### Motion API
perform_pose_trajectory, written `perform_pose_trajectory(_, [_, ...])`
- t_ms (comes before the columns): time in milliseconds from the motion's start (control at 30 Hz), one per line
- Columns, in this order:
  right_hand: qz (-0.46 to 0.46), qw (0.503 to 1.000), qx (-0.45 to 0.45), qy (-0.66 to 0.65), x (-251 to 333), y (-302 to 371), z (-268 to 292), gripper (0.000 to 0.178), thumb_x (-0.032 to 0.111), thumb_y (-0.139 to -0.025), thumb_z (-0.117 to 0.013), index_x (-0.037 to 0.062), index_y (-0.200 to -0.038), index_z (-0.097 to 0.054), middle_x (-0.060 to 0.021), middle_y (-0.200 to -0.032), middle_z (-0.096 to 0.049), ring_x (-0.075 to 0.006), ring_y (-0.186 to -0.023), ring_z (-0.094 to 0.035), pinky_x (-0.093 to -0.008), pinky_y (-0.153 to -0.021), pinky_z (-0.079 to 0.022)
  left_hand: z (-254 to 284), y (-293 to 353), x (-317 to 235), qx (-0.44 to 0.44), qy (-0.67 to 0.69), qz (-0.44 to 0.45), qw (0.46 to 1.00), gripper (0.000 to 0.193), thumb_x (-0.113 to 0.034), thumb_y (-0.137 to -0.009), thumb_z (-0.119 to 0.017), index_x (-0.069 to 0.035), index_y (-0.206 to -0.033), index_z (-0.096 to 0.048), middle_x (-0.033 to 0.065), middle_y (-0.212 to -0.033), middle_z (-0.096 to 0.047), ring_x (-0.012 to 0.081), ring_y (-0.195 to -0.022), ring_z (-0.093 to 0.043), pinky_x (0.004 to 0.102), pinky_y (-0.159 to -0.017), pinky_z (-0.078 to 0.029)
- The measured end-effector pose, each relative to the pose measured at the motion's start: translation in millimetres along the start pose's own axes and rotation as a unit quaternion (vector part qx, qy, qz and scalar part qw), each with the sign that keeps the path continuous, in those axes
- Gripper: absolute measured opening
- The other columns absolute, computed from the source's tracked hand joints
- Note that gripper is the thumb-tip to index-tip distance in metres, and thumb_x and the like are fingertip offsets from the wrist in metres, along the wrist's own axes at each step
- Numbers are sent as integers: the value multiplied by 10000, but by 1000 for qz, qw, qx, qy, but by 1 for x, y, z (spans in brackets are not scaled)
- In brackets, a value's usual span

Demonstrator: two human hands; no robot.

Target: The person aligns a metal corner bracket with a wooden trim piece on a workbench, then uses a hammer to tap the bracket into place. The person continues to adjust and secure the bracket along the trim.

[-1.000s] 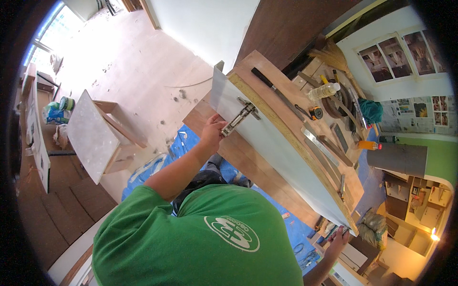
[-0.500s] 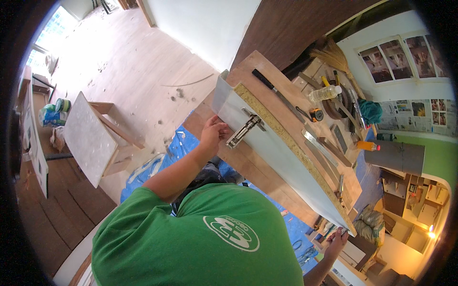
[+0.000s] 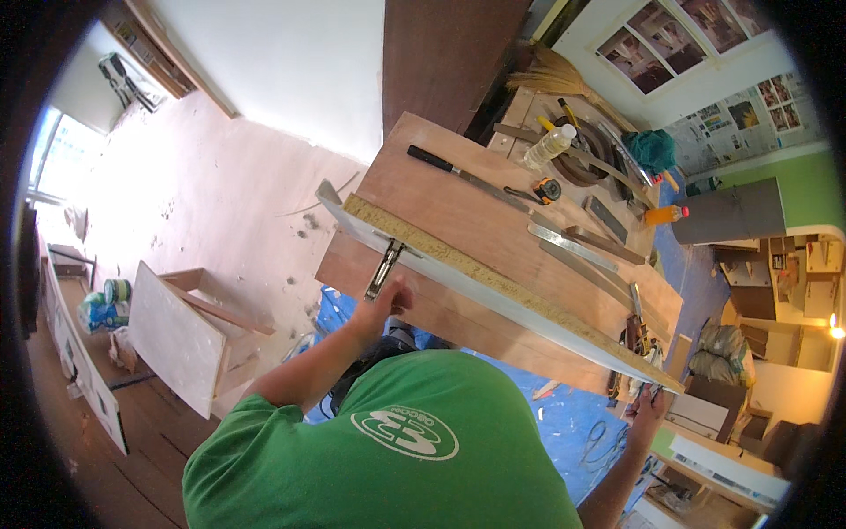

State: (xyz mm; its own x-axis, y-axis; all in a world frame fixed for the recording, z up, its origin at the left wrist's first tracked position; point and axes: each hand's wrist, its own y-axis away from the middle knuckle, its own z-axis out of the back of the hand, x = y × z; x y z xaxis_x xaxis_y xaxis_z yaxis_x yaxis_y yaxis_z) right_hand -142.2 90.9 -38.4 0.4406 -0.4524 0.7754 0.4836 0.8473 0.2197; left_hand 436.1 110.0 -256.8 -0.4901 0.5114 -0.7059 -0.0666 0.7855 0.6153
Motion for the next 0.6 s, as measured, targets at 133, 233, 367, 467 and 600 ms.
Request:
perform_pose_trajectory(133, [-5, 1000, 5, -5, 3, 3, -3, 151, 210, -1075, -569, 95, -1165, -610, 55, -697, -451, -74, -595, -447, -264, -552, -386, -11, 8, 4, 139, -179, -14, 974, 288, -287, -1080, -611, -42, -950, -688, 44, -842, -685, 140, -806, -640, 305, -746, -516])
perform_pose_trajectory(233, [1, 1000, 0, -1, 3, 7, -4, 163, 208, -1075, -570, 98, -1187, -614, 57, -700, -444, -75, -597, -441, -264, -554, -384, -20, 15, -1, 193, -289, -125, 929, 220, -233, -1063, -648, -32, -988, -695, 41, -878, -685, 127, -855, -637, 304, -802, -525])
perform_pose_trajectory(367, [8, 1000, 2, 2, 3, 7, -5, 179, 202, -1075, -564, 92, -1204, -621, 56, -707, -444, -75, -603, -442, -263, -564, -394, -36, 32, -24, 272, -252, -127, 920, 183, -190, -1045, -674, -16, -1084, -716, 63, -991, -715, 133, -947, -654, 310, -894, -530])
perform_pose_trajectory(467, [14, 1000, 2, 2, 14, 13, -10, 174, 196, -1076, -560, 87, -1195, -625, 51, -710, -452, -73, -601, -448, -258, -559, -400, -35, 33, -25, 342, -261, -65, 900, 208, -192, -1045, -677, -10, -1126, -737, 83, -1064, -734, 146, -1010, -670, 316, -930, -529])
perform_pose_trajectory(600, [7, 1000, -7, -11, 16, 14, -13, 166, 197, -1075, -564, 87, -1181, -629, 46, -709, -470, -69, -596, -458, -247, -545, -401, -31, 29, -19, 346, -281, -54, 894, 219, -193, -1050, -674, -6, -1129, -756, 86, -1092, -747, 151, -1042, -680, 321, -935, -531])
